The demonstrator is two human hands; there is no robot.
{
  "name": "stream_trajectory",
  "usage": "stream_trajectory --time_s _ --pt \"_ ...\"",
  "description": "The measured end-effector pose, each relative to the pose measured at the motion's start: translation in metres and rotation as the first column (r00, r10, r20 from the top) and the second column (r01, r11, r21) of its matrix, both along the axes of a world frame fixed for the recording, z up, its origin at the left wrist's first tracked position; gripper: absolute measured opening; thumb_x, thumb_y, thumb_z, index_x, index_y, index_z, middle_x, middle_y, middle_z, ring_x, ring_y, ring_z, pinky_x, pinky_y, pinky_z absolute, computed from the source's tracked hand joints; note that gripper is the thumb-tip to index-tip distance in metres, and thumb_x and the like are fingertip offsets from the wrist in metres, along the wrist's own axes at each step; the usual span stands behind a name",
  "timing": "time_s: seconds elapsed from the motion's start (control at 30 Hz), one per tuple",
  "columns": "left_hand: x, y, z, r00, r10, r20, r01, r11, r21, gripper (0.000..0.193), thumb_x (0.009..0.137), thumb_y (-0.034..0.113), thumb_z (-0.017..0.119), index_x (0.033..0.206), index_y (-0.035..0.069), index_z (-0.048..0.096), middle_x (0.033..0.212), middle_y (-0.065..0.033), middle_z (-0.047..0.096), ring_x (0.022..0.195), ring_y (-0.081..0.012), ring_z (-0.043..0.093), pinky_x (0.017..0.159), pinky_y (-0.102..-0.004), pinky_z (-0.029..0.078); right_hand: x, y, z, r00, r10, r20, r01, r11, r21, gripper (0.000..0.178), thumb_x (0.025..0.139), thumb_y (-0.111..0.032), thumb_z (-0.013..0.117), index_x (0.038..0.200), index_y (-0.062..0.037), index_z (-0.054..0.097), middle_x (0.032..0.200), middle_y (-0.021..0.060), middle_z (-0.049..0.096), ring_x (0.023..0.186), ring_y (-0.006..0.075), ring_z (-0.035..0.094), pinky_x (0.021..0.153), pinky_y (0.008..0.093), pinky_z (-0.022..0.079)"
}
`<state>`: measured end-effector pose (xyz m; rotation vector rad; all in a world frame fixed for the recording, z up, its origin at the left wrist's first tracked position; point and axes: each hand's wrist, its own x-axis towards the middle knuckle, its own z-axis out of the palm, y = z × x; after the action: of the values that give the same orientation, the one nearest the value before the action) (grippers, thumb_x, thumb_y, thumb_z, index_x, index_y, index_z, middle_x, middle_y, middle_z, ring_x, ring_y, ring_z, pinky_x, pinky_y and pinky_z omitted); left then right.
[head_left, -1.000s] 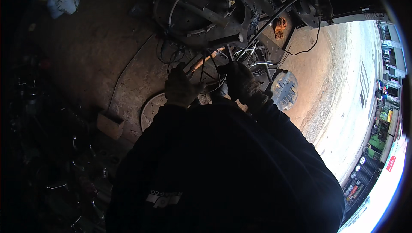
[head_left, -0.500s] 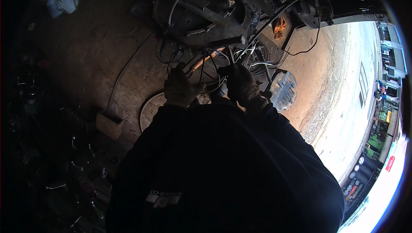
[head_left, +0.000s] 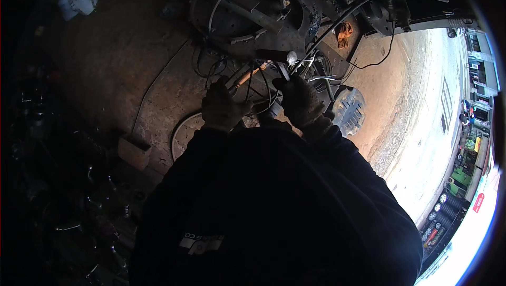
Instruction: The person welds the joints of a metal frame using a welding tool, then chips slag off the welded spots with a hammer by hand.
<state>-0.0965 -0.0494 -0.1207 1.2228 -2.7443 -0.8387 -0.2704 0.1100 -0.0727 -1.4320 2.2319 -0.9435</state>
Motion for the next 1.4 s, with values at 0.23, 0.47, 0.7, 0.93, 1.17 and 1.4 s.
stream_trajectory --time_s 0.23,0.47,0.7,0.93,1.17,1.4 --pt "-0.001 0.0 0.009 1.0 0.0 0.015 -0.001 0.999 0.052 0.104 0.07 0.049 0.087 0.149 0.002 0.039 0.133 -0.0221 0.055 0.123 -0.039 0.06 0.099 -0.0513 0.053 -0.013 -0.006 -0.003 0.98 0.125 -0.153 -0.114 0.99 0.083 0.023 0.101 -0.012 0.056 0.119 -0.0067 0.069 0.111 0.0166 0.067 0.098 0.0358 0.068 0.076 0.0445 0.056" --pt "0.003 0.001 -0.001 1.0 -0.011 -0.017 0.011 1.0 -0.02 0.103 0.07 0.05 0.088 0.147 0.002 0.041 0.132 -0.0208 0.056 0.122 -0.0378 0.061 0.098 -0.0509 0.053 -0.021 -0.009 -0.004 0.971 0.168 -0.167 -0.154 0.984 0.091 0.028 0.094 -0.006 0.059 0.121 -0.0061 0.068 0.109 0.0167 0.067 0.1 0.0367 0.067 0.085 0.0439 0.056" --pt "0.0 0.003 0.004 1.0 0.006 0.017 -0.006 1.0 -0.029 0.102 0.07 0.052 0.089 0.146 0.003 0.042 0.128 -0.0175 0.057 0.118 -0.0331 0.063 0.094 -0.0498 0.051 -0.021 -0.012 0.001 0.971 0.163 -0.174 -0.151 0.985 0.078 0.023 0.094 -0.006 0.06 0.116 -0.0046 0.068 0.109 0.0164 0.067 0.097 0.0377 0.067 0.082 0.0436 0.055" --pt "0.001 0.004 0.001 0.999 0.001 0.048 0.001 0.999 -0.033 0.103 0.071 0.055 0.088 0.146 0.003 0.04 0.128 -0.0176 0.057 0.121 -0.0326 0.061 0.096 -0.0497 0.05 -0.019 -0.014 0.003 0.976 0.145 -0.162 -0.14 0.989 0.038 0.024 0.096 -0.01 0.059 0.118 -0.0039 0.068 0.109 0.0166 0.067 0.098 0.038 0.067 0.083 0.045 0.055" --pt "-0.002 0.003 0.006 0.996 0.019 0.085 -0.02 1.0 0.006 0.102 0.07 0.049 0.087 0.148 0.003 0.04 0.137 -0.0205 0.054 0.126 -0.0366 0.058 0.102 -0.0511 0.05 -0.018 -0.005 -0.006 0.968 0.125 -0.219 -0.11 0.991 0.082 0.026 0.095 -0.01 0.058 0.119 -0.0023 0.067 0.108 0.0171 0.066 0.099 0.0371 0.066 0.084 0.0454 0.055" --pt "0.001 0.002 0.0 0.999 0.003 0.04 -0.001 0.999 -0.045 0.103 0.071 0.049 0.088 0.15 0.003 0.039 0.138 -0.0197 0.054 0.127 -0.0349 0.058 0.103 -0.0501 0.049 -0.02 -0.011 -0.001 0.96 0.186 -0.21 -0.179 0.982 0.055 0.024 0.098 -0.01 0.056 0.118 -0.0052 0.068 0.108 0.0167 0.066 0.098 0.0366 0.066 0.082 0.0451 0.055"
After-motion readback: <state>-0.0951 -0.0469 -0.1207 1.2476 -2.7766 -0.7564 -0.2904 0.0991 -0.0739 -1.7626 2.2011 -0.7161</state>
